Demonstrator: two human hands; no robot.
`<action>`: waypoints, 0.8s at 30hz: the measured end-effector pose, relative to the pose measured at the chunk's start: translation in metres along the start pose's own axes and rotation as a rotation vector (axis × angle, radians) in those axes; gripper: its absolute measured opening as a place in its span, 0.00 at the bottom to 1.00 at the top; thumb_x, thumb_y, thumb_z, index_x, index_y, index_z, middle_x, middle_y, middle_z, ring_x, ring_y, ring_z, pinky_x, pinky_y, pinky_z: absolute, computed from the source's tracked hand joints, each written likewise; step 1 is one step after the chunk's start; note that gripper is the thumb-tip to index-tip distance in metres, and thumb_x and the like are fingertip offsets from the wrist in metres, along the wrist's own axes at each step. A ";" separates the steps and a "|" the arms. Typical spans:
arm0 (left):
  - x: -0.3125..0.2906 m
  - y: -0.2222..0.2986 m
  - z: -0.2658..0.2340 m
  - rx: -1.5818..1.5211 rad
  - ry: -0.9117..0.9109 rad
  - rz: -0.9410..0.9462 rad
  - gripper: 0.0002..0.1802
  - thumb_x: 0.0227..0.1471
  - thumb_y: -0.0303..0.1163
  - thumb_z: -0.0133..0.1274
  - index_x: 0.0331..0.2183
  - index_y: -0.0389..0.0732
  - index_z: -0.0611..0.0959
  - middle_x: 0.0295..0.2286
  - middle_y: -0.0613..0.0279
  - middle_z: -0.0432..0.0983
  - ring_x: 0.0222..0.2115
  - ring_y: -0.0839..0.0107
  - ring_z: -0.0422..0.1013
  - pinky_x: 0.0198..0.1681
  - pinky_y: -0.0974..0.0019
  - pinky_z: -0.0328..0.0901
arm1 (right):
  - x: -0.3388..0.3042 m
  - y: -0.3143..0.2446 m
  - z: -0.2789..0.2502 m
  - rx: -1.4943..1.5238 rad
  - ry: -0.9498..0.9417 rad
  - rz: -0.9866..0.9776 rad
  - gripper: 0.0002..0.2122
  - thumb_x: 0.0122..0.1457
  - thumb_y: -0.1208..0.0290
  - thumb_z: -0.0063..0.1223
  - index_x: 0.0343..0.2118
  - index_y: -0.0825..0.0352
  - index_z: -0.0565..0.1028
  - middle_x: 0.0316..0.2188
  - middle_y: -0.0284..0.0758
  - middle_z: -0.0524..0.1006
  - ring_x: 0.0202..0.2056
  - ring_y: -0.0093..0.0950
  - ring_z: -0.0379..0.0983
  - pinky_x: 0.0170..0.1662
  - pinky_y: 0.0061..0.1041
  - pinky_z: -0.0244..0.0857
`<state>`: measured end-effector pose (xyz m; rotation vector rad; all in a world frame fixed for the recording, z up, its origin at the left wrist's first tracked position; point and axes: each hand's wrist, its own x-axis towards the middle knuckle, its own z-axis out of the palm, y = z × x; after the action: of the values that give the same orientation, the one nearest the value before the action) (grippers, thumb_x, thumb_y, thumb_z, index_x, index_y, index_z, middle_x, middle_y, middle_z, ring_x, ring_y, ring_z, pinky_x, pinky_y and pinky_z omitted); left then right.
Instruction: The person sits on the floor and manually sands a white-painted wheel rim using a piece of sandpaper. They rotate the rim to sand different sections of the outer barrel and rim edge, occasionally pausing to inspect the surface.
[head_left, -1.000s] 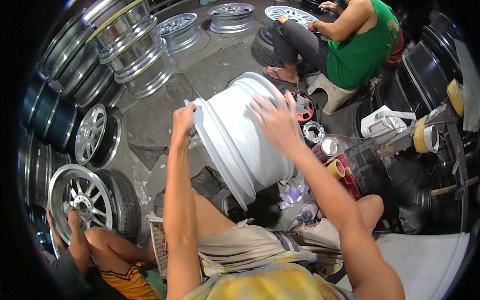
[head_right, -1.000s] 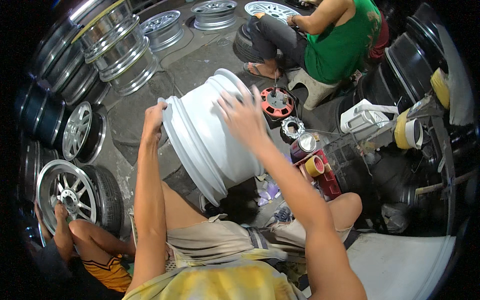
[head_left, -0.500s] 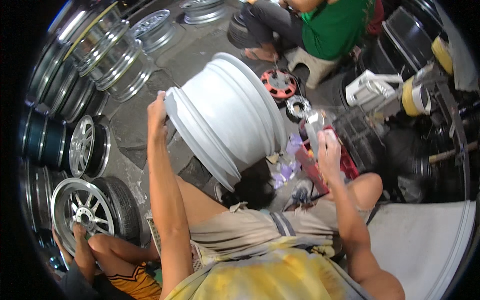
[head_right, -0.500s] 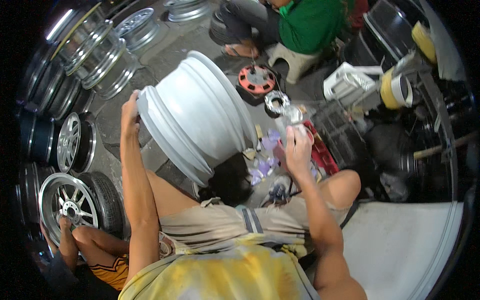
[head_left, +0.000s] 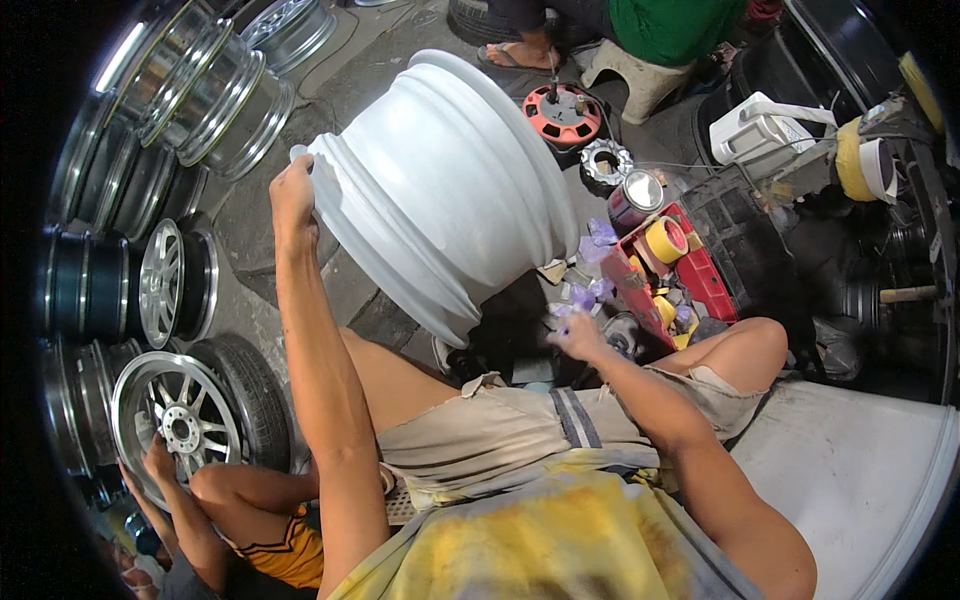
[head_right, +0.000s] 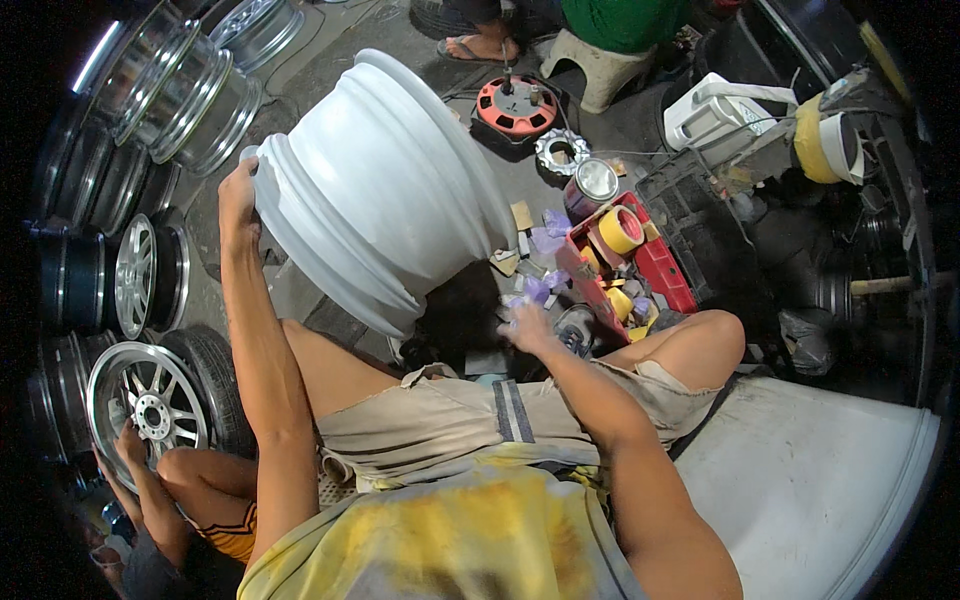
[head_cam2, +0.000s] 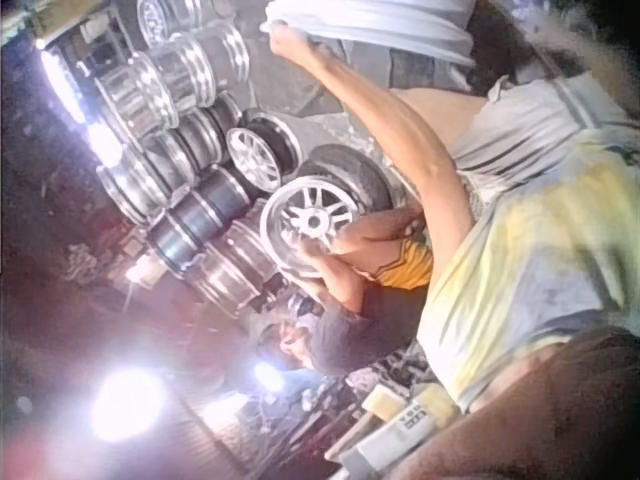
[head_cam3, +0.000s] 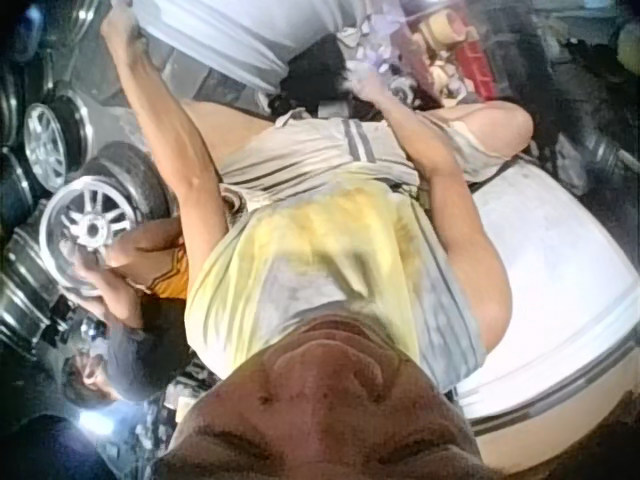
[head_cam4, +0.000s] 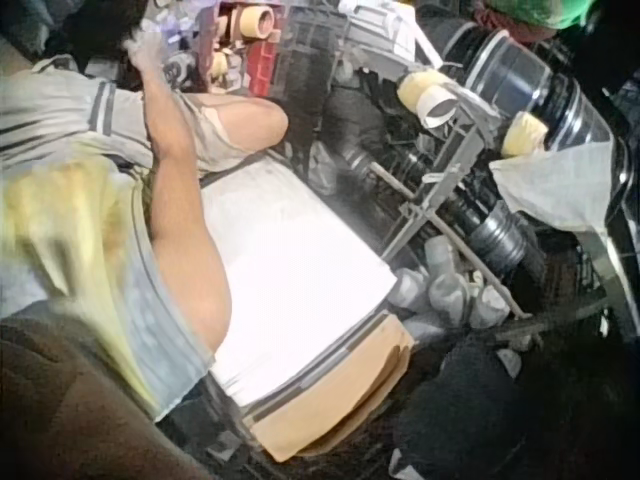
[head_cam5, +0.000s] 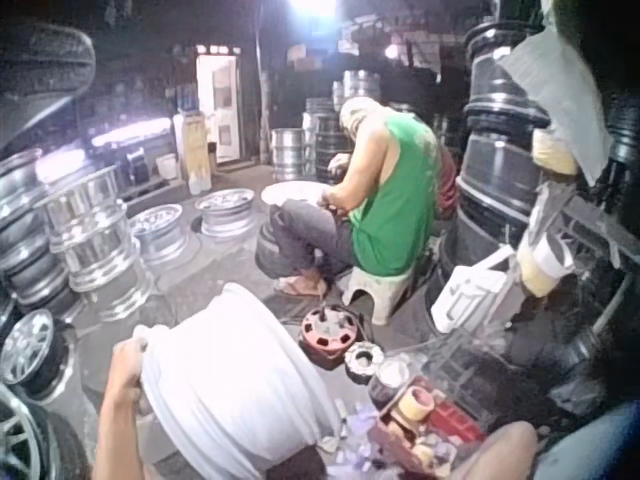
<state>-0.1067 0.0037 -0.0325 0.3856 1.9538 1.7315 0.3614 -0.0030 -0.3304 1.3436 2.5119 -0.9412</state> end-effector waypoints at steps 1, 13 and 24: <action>0.000 -0.001 -0.002 -0.003 -0.002 0.002 0.18 0.60 0.35 0.52 0.40 0.29 0.85 0.33 0.55 0.81 0.31 0.67 0.75 0.37 0.63 0.68 | 0.009 0.006 0.002 -0.088 0.030 0.065 0.25 0.56 0.55 0.63 0.52 0.65 0.74 0.55 0.51 0.70 0.55 0.48 0.68 0.58 0.46 0.64; 0.002 -0.009 0.000 -0.063 0.045 -0.030 0.27 0.65 0.45 0.47 0.41 0.27 0.84 0.33 0.54 0.81 0.31 0.67 0.77 0.36 0.63 0.69 | 0.020 -0.019 -0.024 -0.207 -0.035 -0.125 0.12 0.56 0.67 0.61 0.40 0.69 0.78 0.37 0.49 0.77 0.40 0.51 0.78 0.42 0.47 0.72; 0.022 -0.043 -0.018 -0.116 -0.203 0.076 0.24 0.62 0.38 0.51 0.49 0.26 0.81 0.41 0.48 0.83 0.46 0.60 0.79 0.54 0.59 0.70 | -0.047 -0.172 -0.228 0.314 0.428 -0.619 0.08 0.63 0.76 0.56 0.42 0.70 0.82 0.40 0.44 0.77 0.41 0.41 0.76 0.45 0.36 0.71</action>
<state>-0.1296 -0.0065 -0.0771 0.5767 1.7076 1.7686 0.2898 0.0275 -0.0517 0.8992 3.3299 -1.3149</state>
